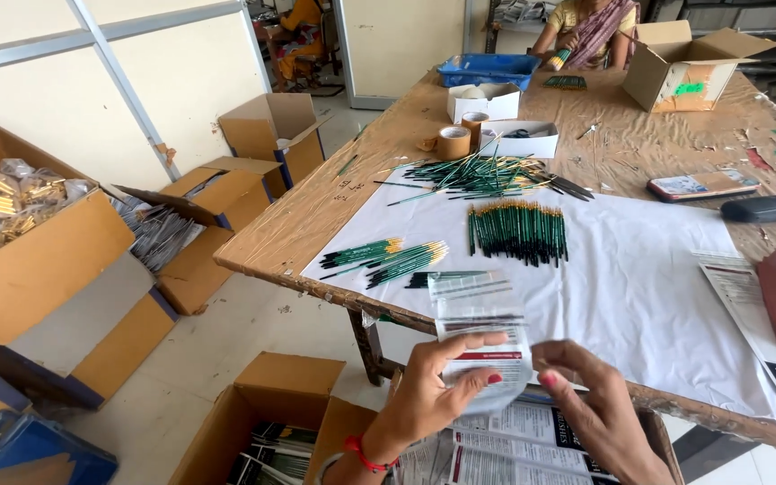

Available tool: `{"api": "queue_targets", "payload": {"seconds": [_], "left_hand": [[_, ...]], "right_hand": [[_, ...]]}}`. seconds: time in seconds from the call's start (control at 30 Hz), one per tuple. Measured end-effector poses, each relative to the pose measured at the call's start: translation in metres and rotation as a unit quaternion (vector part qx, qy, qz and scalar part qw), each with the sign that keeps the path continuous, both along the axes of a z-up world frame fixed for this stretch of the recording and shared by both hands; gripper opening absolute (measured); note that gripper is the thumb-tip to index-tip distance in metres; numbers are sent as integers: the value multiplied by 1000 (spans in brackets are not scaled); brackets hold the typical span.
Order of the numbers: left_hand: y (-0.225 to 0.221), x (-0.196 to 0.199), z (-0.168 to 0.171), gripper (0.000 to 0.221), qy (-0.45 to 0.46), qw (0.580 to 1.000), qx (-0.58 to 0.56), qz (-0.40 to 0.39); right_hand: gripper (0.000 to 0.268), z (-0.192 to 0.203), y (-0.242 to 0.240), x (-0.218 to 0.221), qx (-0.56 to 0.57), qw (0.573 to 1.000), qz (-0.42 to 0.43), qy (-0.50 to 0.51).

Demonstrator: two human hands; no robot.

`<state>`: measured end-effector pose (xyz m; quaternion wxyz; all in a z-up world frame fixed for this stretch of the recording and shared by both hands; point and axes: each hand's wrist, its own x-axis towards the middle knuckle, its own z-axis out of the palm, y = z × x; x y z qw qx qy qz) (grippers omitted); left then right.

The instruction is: The person sorts paintbrushes into small bundles and then places them into plastic sleeves by hand.

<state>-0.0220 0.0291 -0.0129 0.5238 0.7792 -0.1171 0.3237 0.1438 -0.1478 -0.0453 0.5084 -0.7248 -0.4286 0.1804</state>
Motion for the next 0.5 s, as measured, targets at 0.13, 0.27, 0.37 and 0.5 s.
{"api": "queue_targets", "payload": {"seconds": [0.13, 0.27, 0.37, 0.5], "left_hand": [[-6, 5, -7, 48, 13, 998, -46, -33], [3, -12, -29, 41, 114, 992, -47, -13], [17, -19, -75, 29, 198, 980, 13, -8], [42, -5, -189, 25, 153, 987, -2, -58]], "right_hand": [[34, 4, 32, -8, 107, 993, -50, 2], [41, -10, 48, -14, 90, 995, -48, -16], [42, -30, 58, 2, 58, 995, 45, -60], [37, -11, 102, 45, 17, 979, 146, -140]]}}
